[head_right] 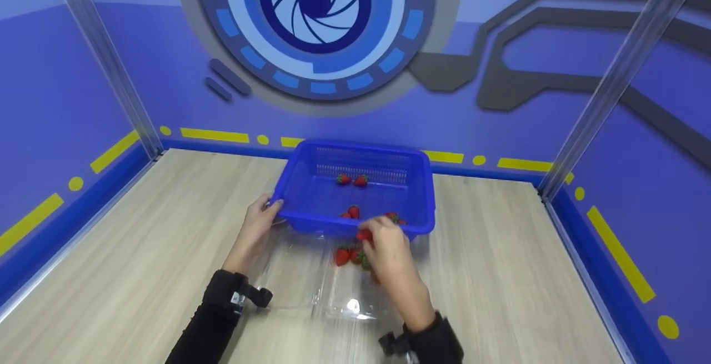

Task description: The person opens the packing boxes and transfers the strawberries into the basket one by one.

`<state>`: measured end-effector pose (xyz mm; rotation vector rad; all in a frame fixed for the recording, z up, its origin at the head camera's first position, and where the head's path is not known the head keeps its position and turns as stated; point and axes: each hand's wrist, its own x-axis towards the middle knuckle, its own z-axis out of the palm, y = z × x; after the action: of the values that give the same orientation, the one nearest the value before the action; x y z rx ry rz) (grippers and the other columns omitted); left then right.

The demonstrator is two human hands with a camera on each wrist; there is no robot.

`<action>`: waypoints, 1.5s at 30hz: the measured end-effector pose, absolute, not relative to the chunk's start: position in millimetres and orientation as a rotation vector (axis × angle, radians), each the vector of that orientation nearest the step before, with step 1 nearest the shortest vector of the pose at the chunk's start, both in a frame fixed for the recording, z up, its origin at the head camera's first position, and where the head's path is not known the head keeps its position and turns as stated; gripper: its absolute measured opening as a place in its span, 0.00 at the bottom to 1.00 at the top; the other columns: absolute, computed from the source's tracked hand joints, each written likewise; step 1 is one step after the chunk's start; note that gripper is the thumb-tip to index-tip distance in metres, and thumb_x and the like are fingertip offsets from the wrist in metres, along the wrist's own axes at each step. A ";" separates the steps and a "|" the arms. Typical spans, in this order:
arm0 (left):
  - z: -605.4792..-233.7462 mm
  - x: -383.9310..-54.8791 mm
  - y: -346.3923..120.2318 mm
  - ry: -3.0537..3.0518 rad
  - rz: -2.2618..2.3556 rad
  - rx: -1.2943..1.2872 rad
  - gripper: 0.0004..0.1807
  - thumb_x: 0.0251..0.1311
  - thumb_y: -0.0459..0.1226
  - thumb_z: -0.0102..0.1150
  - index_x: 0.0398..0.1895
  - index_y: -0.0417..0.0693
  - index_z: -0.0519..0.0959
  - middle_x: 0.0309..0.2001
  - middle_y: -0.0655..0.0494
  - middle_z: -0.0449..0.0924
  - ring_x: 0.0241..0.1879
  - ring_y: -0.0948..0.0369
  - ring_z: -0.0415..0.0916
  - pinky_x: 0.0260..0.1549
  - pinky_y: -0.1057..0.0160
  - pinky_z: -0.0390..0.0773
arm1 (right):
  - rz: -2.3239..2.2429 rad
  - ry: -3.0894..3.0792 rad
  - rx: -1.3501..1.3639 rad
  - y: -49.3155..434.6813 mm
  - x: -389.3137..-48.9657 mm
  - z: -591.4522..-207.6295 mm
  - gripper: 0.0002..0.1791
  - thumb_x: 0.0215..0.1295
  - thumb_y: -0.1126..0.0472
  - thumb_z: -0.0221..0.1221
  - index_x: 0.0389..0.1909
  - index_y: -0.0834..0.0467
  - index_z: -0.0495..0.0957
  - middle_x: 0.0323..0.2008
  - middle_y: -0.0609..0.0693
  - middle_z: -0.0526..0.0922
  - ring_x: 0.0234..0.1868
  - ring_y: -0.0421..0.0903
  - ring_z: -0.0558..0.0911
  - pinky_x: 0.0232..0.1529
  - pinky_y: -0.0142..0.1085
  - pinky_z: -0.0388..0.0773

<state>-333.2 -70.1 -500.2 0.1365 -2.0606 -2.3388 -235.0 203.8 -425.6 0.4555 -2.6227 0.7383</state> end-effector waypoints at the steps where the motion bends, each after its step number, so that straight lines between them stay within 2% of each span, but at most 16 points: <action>1: -499.7 -333.6 -70.3 -2.050 -2.349 0.136 0.18 0.75 0.36 0.51 0.62 0.35 0.73 0.52 0.36 0.79 0.42 0.57 0.79 0.55 0.42 0.76 | 0.726 -2.618 0.474 204.1 -245.7 -424.1 0.12 0.54 0.76 0.70 0.40 0.63 0.86 0.40 0.57 0.86 0.37 0.51 0.84 0.38 0.44 0.83; 5: -499.4 -333.6 -73.4 -2.007 -2.363 0.160 0.18 0.75 0.35 0.51 0.62 0.34 0.73 0.53 0.35 0.78 0.43 0.57 0.79 0.55 0.44 0.76 | 0.673 -2.634 0.554 204.4 -291.8 -415.1 0.12 0.56 0.76 0.66 0.41 0.66 0.85 0.40 0.60 0.84 0.42 0.58 0.84 0.43 0.50 0.83; 8: -501.2 -333.4 -75.2 -1.995 -2.379 0.161 0.18 0.75 0.35 0.50 0.62 0.33 0.72 0.53 0.36 0.78 0.43 0.58 0.79 0.55 0.45 0.76 | 0.607 -2.724 0.572 206.8 -319.8 -410.3 0.12 0.58 0.76 0.64 0.43 0.67 0.85 0.41 0.62 0.84 0.44 0.59 0.84 0.43 0.50 0.83; 13: -502.0 -332.4 -74.4 -1.992 -2.402 0.155 0.19 0.75 0.35 0.51 0.64 0.33 0.72 0.53 0.35 0.78 0.41 0.58 0.79 0.55 0.44 0.77 | 0.533 -2.900 0.587 218.3 -350.3 -409.0 0.11 0.61 0.75 0.63 0.44 0.68 0.85 0.40 0.62 0.86 0.43 0.58 0.85 0.42 0.48 0.83; 16: -500.8 -332.5 -72.7 -2.004 -2.391 0.164 0.19 0.75 0.35 0.51 0.63 0.33 0.72 0.53 0.34 0.78 0.41 0.57 0.80 0.55 0.43 0.77 | 0.513 -2.945 0.613 227.0 -359.9 -409.8 0.11 0.58 0.77 0.62 0.42 0.69 0.85 0.37 0.62 0.87 0.41 0.58 0.85 0.41 0.48 0.84; 23: -498.7 -335.4 -66.2 -2.095 -2.301 0.169 0.18 0.75 0.36 0.52 0.61 0.35 0.74 0.52 0.35 0.79 0.40 0.57 0.79 0.54 0.43 0.77 | 0.506 -3.010 0.584 244.6 -367.0 -414.5 0.09 0.59 0.75 0.64 0.41 0.69 0.86 0.37 0.62 0.88 0.41 0.58 0.85 0.44 0.49 0.83; 31: -498.9 -333.7 -65.9 -2.069 -2.336 0.160 0.18 0.75 0.36 0.52 0.62 0.36 0.73 0.55 0.35 0.78 0.44 0.57 0.79 0.56 0.43 0.76 | 0.472 -3.008 0.635 250.2 -366.6 -419.5 0.09 0.57 0.75 0.64 0.40 0.70 0.86 0.37 0.63 0.88 0.42 0.60 0.86 0.46 0.50 0.83; 36: -501.0 -332.8 -66.2 -2.048 -2.366 0.162 0.17 0.75 0.35 0.50 0.61 0.35 0.73 0.55 0.34 0.78 0.43 0.57 0.79 0.56 0.44 0.76 | 0.413 -3.108 0.602 246.9 -365.1 -417.3 0.10 0.61 0.69 0.67 0.43 0.68 0.86 0.44 0.63 0.88 0.49 0.61 0.84 0.51 0.50 0.81; 39: -500.6 -333.3 -66.9 -2.066 -2.344 0.157 0.17 0.75 0.35 0.51 0.61 0.35 0.73 0.55 0.34 0.78 0.43 0.57 0.79 0.56 0.43 0.76 | 0.380 -3.155 0.594 244.2 -363.3 -415.8 0.12 0.61 0.69 0.65 0.46 0.66 0.86 0.48 0.63 0.87 0.53 0.62 0.83 0.54 0.51 0.80; 45: -498.4 -334.4 -66.8 -2.059 -2.356 0.164 0.18 0.75 0.35 0.51 0.62 0.36 0.73 0.56 0.33 0.77 0.43 0.56 0.78 0.56 0.43 0.75 | 0.382 -3.170 0.608 239.3 -357.1 -413.8 0.15 0.61 0.73 0.61 0.49 0.65 0.86 0.51 0.64 0.85 0.51 0.59 0.83 0.46 0.47 0.82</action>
<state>-334.4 -66.8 -498.4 0.1639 -2.0586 -2.3558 -357.1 239.3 -413.8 0.6079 -3.1696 0.3819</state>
